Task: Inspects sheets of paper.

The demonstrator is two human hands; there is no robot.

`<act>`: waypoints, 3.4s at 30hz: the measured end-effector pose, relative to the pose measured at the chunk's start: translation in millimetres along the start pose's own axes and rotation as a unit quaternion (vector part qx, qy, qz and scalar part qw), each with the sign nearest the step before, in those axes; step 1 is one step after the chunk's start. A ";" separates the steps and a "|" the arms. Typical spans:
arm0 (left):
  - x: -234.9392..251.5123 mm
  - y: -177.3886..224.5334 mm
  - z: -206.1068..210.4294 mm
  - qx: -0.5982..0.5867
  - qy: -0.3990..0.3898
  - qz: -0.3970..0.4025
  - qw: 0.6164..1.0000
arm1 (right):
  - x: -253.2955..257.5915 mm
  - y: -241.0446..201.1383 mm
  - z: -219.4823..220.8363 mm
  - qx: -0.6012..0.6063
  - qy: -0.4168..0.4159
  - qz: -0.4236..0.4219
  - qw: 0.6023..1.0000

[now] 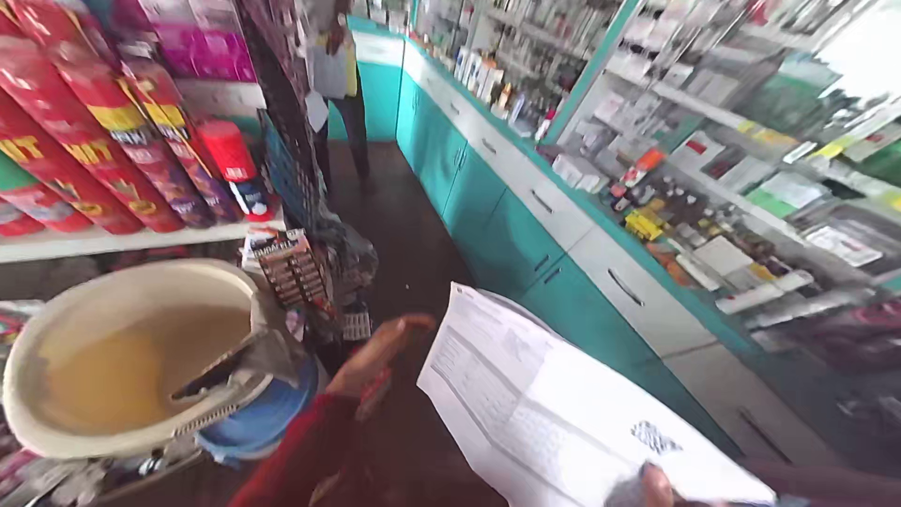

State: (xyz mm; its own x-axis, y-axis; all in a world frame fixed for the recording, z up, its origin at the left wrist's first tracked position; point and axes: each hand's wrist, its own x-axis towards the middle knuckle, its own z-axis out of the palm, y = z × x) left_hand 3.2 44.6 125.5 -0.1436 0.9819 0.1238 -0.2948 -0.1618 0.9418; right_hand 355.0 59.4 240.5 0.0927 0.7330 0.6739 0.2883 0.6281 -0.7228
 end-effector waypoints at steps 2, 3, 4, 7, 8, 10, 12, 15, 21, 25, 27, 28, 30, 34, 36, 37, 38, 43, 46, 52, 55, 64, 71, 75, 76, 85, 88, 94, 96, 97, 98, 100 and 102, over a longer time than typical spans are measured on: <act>15.2 35.3 20.9 0.039 -0.022 0.019 0.999 | 2.2 0.6 4.0 0.013 0.016 0.036 0.999; 18.1 45.2 30.0 0.055 -0.034 0.012 0.998 | 2.7 2.2 4.8 0.021 0.022 0.051 0.998; 21.1 50.4 37.6 0.055 -0.048 0.003 0.997 | 3.2 4.4 5.0 0.027 0.029 0.063 0.997; 21.4 60.0 63.3 0.078 -0.027 0.012 0.997 | 9.6 10.2 3.6 0.025 0.056 0.079 0.995; 20.2 59.7 67.5 0.096 -0.015 0.034 0.995 | 11.4 11.2 2.6 0.009 0.061 0.077 0.995; 16.0 57.7 68.6 0.145 -0.003 0.091 0.985 | 12.1 11.7 -1.2 -0.025 0.060 0.065 0.996; 0.7 76.1 75.9 0.174 0.018 0.099 0.980 | 14.7 9.9 -2.6 -0.049 0.060 0.042 0.996; -13.0 92.3 82.1 0.180 0.049 0.110 0.976 | 20.4 6.7 -4.9 -0.074 0.072 -0.001 0.995; -29.8 96.3 87.1 0.163 0.087 0.174 0.967 | 20.2 -4.6 -14.7 -0.031 0.048 0.009 0.998; -43.4 98.2 84.4 0.130 0.105 0.172 0.971 | 2.8 -2.3 -31.0 0.003 -0.031 0.059 0.998; -43.3 99.1 83.5 0.123 0.121 0.175 0.969 | -4.8 -3.6 -37.5 0.000 -0.064 0.090 0.994; -43.9 99.6 83.3 0.123 0.126 0.176 0.968 | -9.2 -5.0 -39.6 -0.001 -0.071 0.105 0.992; -46.3 100.5 83.5 0.122 0.126 0.181 0.968 | -16.1 -4.9 -42.3 -0.005 -0.073 0.116 0.991; -48.9 99.0 87.9 0.121 0.140 0.184 0.965 | -22.1 -8.7 -40.7 -0.060 -0.010 0.078 0.995; -49.0 98.5 87.8 0.123 0.145 0.177 0.966 | -21.1 -14.2 -38.1 -0.076 0.012 0.065 0.995; -52.3 97.7 87.4 0.121 0.142 0.166 0.968 | -20.6 -16.4 -37.5 -0.076 0.016 0.061 0.995; -56.1 96.5 87.2 0.120 0.140 0.157 0.970 | -21.0 -18.4 -37.5 -0.073 0.018 0.058 0.995; -62.0 95.6 85.3 0.126 0.138 0.152 0.971 | -27.0 -23.5 -34.0 -0.065 0.046 0.044 0.996; -62.6 96.2 83.2 0.130 0.143 0.153 0.969 | -28.8 -26.4 -32.3 -0.059 0.042 0.054 0.996; -57.9 97.8 84.0 0.127 0.149 0.175 0.965 | -28.1 -32.9 -34.2 -0.065 0.043 0.052 0.996; -59.0 96.7 83.8 0.140 0.150 0.171 0.964 | -28.7 -33.4 -36.8 -0.065 0.040 0.044 0.996; -61.9 96.3 82.3 0.149 0.154 0.163 0.963 | -31.1 -36.7 -38.8 -0.075 0.032 0.037 0.996; -59.3 95.7 82.3 0.129 0.146 0.166 0.967 | -34.0 -36.7 -40.1 -0.069 0.038 0.035 0.996; -56.5 93.3 81.4 0.130 0.139 0.158 0.969 | -35.2 -37.9 -42.4 -0.071 0.038 0.035 0.996; -56.2 92.7 81.8 0.130 0.138 0.158 0.969 | -35.6 -38.4 -43.2 -0.070 0.039 0.037 0.996; -54.9 91.8 87.0 0.117 0.130 0.151 0.973 | -38.9 -41.7 -47.7 -0.082 0.047 0.046 0.994; -55.2 91.4 87.8 0.113 0.127 0.149 0.974 | -40.5 -42.0 -48.8 -0.093 0.050 0.049 0.993; -54.8 90.7 89.5 0.111 0.128 0.146 0.975 | -41.4 -43.2 -49.6 -0.087 0.056 0.052 0.993; -54.6 89.6 89.8 0.114 0.128 0.143 0.975 | -41.5 -41.7 -51.2 -0.088 0.055 0.047 0.993; -54.0 88.7 90.0 0.113 0.128 0.142 0.975 | -41.3 -40.7 -52.5 -0.091 0.052 0.042 0.994; -53.1 87.7 90.2 0.110 0.128 0.140 0.976 | -41.1 -39.6 -53.6 -0.095 0.051 0.038 0.993; -51.4 85.0 90.6 0.096 0.129 0.133 0.978 | -40.5 -37.4 -56.9 -0.101 0.042 0.024 0.994; -49.8 82.6 91.0 0.080 0.126 0.123 0.981 | -39.1 -38.9 -58.6 -0.098 0.034 0.022 0.994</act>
State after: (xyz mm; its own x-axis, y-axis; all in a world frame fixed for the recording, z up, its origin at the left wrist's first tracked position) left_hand 71.9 -8.7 225.6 -0.4258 0.8567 0.2911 -0.0731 -0.3532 0.9327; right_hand 396.0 -9.1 251.3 0.1726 0.7349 0.6558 0.4622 0.5275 -0.7128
